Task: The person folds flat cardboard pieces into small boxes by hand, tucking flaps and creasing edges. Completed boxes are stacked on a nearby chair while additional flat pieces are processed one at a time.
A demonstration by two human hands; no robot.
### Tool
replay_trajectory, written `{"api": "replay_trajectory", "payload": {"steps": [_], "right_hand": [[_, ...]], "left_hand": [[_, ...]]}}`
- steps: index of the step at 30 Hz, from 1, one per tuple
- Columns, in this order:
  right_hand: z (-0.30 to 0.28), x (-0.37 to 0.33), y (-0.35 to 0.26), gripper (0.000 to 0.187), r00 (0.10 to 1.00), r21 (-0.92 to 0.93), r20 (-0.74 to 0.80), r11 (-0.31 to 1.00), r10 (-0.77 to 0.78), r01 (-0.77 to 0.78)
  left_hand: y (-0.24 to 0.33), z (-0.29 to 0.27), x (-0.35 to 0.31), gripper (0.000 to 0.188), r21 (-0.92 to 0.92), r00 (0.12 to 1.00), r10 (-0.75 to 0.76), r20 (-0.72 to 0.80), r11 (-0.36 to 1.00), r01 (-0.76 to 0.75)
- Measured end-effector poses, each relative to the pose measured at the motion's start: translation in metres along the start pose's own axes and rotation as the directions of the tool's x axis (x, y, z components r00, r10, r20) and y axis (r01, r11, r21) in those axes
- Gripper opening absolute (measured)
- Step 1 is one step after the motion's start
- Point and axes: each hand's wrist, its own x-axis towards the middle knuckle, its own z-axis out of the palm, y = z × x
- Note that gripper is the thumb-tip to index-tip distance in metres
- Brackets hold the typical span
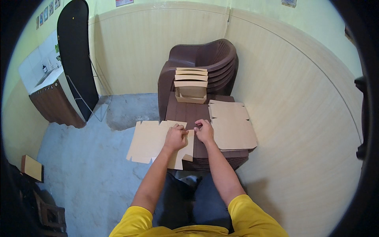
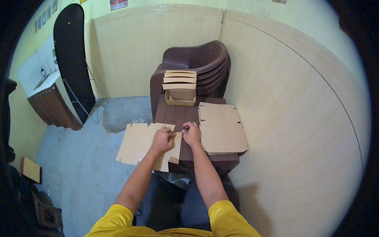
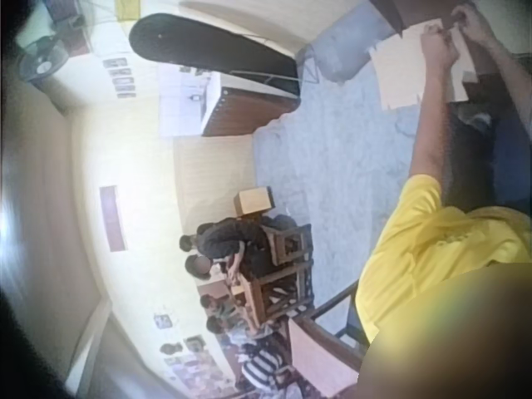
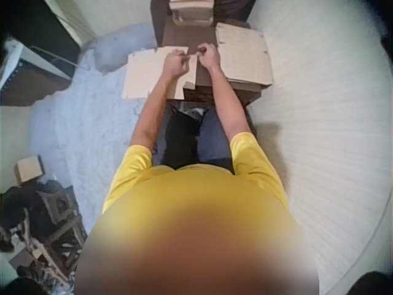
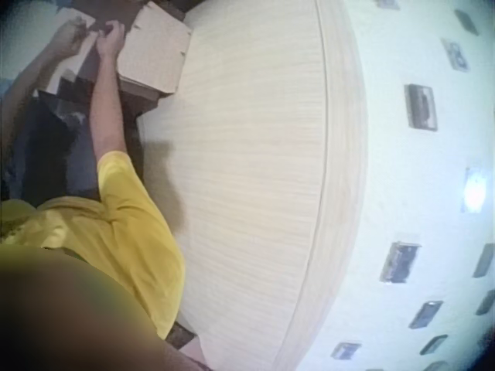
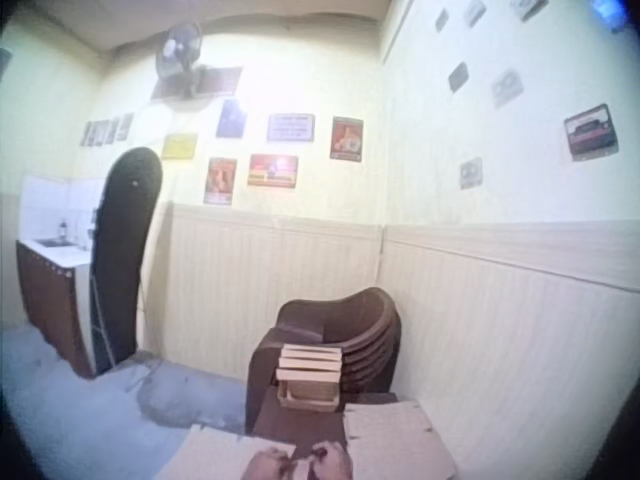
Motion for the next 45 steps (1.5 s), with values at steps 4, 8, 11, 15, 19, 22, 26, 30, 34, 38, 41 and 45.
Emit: {"api": "replay_trajectory", "payload": {"steps": [4, 8, 11, 15, 19, 22, 26, 30, 34, 38, 41, 45], "right_hand": [[0.001, -0.002, 0.004, 0.022, 0.999, 0.035, 0.018, 0.998, 0.044, -0.045], [0.004, -0.004, 0.004, 0.013, 0.998, 0.023, -0.056, 0.999, 0.035, -0.033], [0.007, -0.005, 0.004, 0.012, 0.983, 0.011, -0.157, 0.995, -0.095, 0.097], [0.007, -0.006, 0.004, 0.013, 0.987, 0.084, -0.140, 0.992, -0.080, 0.092], [0.002, -0.008, -0.003, 0.016, 0.986, 0.061, -0.136, 0.992, -0.101, 0.110], [-0.002, -0.016, -0.012, 0.027, 0.995, -0.017, -0.023, 0.995, -0.094, 0.093], [-0.001, -0.021, -0.027, 0.042, 0.984, 0.031, 0.127, 0.991, 0.127, -0.131], [0.011, -0.038, -0.040, 0.041, 0.960, 0.621, 0.253, 0.741, 0.119, -0.255], [0.017, -0.066, -0.052, 0.036, 0.977, 0.353, 0.185, 0.935, -0.106, 0.035], [0.015, -0.074, -0.060, 0.039, 0.979, 0.290, 0.137, 0.951, -0.149, 0.104], [0.011, -0.074, -0.060, 0.039, 0.978, 0.258, 0.108, 0.955, -0.179, 0.147], [0.009, -0.074, -0.063, 0.043, 0.992, 0.327, 0.080, 0.943, -0.093, 0.062]], "left_hand": [[0.002, -0.003, -0.001, 0.015, -0.034, 0.999, -0.049, 0.022, 0.998, 0.049], [0.005, -0.004, -0.001, 0.016, -0.025, 0.999, -0.042, -0.001, 0.999, 0.042], [0.006, -0.004, 0.000, 0.021, -0.038, 0.998, -0.066, 0.003, 0.997, 0.066], [0.003, -0.004, 0.003, 0.030, -0.134, 0.985, -0.174, -0.017, 0.976, 0.170], [-0.001, 0.002, 0.004, 0.034, -0.291, 0.938, -0.346, -0.006, 0.898, 0.330], [-0.006, 0.005, 0.005, 0.029, -0.416, 0.912, -0.410, 0.006, 0.829, 0.375], [-0.016, 0.007, 0.005, 0.027, -0.376, 0.927, -0.375, -0.012, 0.861, 0.343], [-0.032, 0.015, 0.003, 0.030, -0.279, 0.932, -0.363, -0.021, 0.897, 0.343], [-0.051, 0.022, 0.004, 0.043, -0.626, 0.866, -0.498, 0.045, 0.662, 0.413], [-0.054, 0.024, 0.004, 0.037, -0.684, 0.831, -0.553, -0.064, 0.630, 0.367], [-0.047, 0.024, 0.002, 0.030, -0.564, 0.853, -0.493, -0.174, 0.760, 0.324], [-0.042, 0.020, 0.003, 0.028, -0.561, 0.853, -0.507, -0.124, 0.745, 0.361]]}}
